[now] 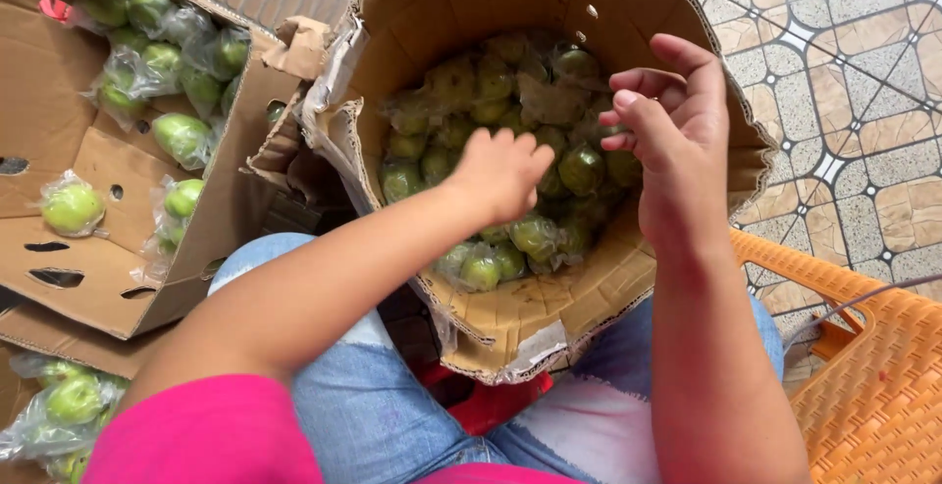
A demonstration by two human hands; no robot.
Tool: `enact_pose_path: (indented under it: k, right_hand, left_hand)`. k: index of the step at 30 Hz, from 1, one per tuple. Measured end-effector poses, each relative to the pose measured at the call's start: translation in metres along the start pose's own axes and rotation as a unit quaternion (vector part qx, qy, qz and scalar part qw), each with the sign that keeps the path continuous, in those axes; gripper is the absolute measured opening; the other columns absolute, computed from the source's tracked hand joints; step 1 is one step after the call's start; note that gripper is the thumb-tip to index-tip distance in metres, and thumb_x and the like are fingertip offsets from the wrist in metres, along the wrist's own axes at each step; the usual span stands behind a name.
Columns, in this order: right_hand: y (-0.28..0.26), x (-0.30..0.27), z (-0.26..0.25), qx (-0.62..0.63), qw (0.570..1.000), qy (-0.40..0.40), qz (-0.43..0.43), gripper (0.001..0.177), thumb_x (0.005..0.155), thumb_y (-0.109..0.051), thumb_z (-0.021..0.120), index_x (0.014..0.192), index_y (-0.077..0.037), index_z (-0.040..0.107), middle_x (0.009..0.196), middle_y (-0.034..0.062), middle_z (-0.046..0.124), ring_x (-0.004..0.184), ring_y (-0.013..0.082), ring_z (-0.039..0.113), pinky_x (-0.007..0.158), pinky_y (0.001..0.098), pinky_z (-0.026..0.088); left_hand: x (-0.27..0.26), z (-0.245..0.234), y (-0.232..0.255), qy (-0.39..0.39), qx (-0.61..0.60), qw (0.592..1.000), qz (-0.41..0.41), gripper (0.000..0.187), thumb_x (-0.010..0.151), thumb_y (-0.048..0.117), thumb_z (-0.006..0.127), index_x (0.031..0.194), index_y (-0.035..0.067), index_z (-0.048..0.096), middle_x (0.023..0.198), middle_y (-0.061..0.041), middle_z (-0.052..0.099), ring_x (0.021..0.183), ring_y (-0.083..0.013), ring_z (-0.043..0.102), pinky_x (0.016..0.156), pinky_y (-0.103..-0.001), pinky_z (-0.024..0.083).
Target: The person is picking up guavas from a large bin, placing each one into a small plastic bag, and then arranging the bagged guavas into cardboard boxes.
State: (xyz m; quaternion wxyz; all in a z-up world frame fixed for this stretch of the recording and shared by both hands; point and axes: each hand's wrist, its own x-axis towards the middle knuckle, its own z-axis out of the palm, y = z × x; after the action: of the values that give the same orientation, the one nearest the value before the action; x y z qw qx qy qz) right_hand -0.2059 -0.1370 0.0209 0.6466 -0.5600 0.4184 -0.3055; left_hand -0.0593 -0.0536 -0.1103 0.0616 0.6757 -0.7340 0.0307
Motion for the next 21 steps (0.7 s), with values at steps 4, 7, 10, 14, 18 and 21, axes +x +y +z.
enact_pose_path:
  k: [4,7,10,14,18,21]
  right_hand:
    - [-0.009,-0.001,-0.01,0.026,1.0,0.005,-0.012,0.043,0.095,-0.012,0.06,0.136,-0.012,0.046,0.112,0.0066,0.065,0.082,0.0102,0.065,0.067,0.018,0.054]
    - [-0.012,0.001,-0.015,0.038,0.999,0.013,-0.005,0.039,0.095,-0.011,0.059,0.132,-0.013,0.049,0.109,0.0057,0.066,0.081,0.0105,0.066,0.068,0.0183,0.054]
    - [-0.01,0.002,-0.018,0.048,0.999,0.012,-0.019,0.04,0.093,-0.01,0.06,0.131,-0.013,0.05,0.108,0.0071,0.066,0.081,0.0107,0.065,0.067,0.02,0.053]
    - [0.0,0.007,-0.02,0.09,0.995,-0.014,-0.04,0.049,0.092,-0.011,0.065,0.138,-0.008,0.049,0.109,0.0124,0.065,0.086,0.0153,0.063,0.07,0.023,0.056]
    - [-0.01,0.027,-0.009,0.1,0.994,0.014,-0.039,0.049,0.087,-0.01,0.065,0.134,-0.008,0.053,0.103,0.01,0.066,0.08,0.0123,0.059,0.062,0.0248,0.047]
    - [-0.011,0.02,-0.004,0.066,0.992,0.016,0.103,0.047,0.086,-0.005,0.063,0.132,-0.012,0.06,0.102,0.0082,0.072,0.084,0.0145,0.062,0.068,0.0299,0.05]
  left_hand:
    - [0.026,0.081,0.043,-0.527,-0.009,0.849,-0.037,0.061,0.095,0.026,0.066,0.151,0.021,0.042,0.144,-0.008,0.054,0.128,-0.033,0.055,0.097,-0.05,0.047]
    - [0.007,0.175,0.073,-0.522,0.086,0.847,0.055,0.062,0.1,0.024,0.058,0.157,0.022,0.036,0.154,-0.011,0.044,0.133,-0.0391,0.049,0.091,-0.058,0.05]
    - [-0.03,0.24,0.102,-0.477,0.171,0.85,0.146,0.05,0.104,0.018,0.043,0.155,0.019,0.042,0.15,-0.013,0.048,0.122,-0.0432,0.056,0.079,-0.06,0.055]
    - [-0.077,0.299,0.111,-0.307,0.131,0.935,0.123,0.039,0.106,0.02,0.041,0.136,0.018,0.065,0.119,-0.011,0.068,0.109,-0.035,0.063,0.083,-0.059,0.049]
    - [0.016,0.309,0.027,-0.27,0.18,0.939,0.114,0.039,0.105,0.021,0.042,0.135,0.018,0.066,0.123,-0.011,0.068,0.115,-0.0361,0.059,0.087,-0.06,0.045]
    - [0.013,0.308,0.031,-0.304,0.161,0.932,0.112,0.039,0.104,0.022,0.043,0.135,0.017,0.068,0.126,-0.01,0.067,0.12,-0.0372,0.055,0.091,-0.061,0.042]
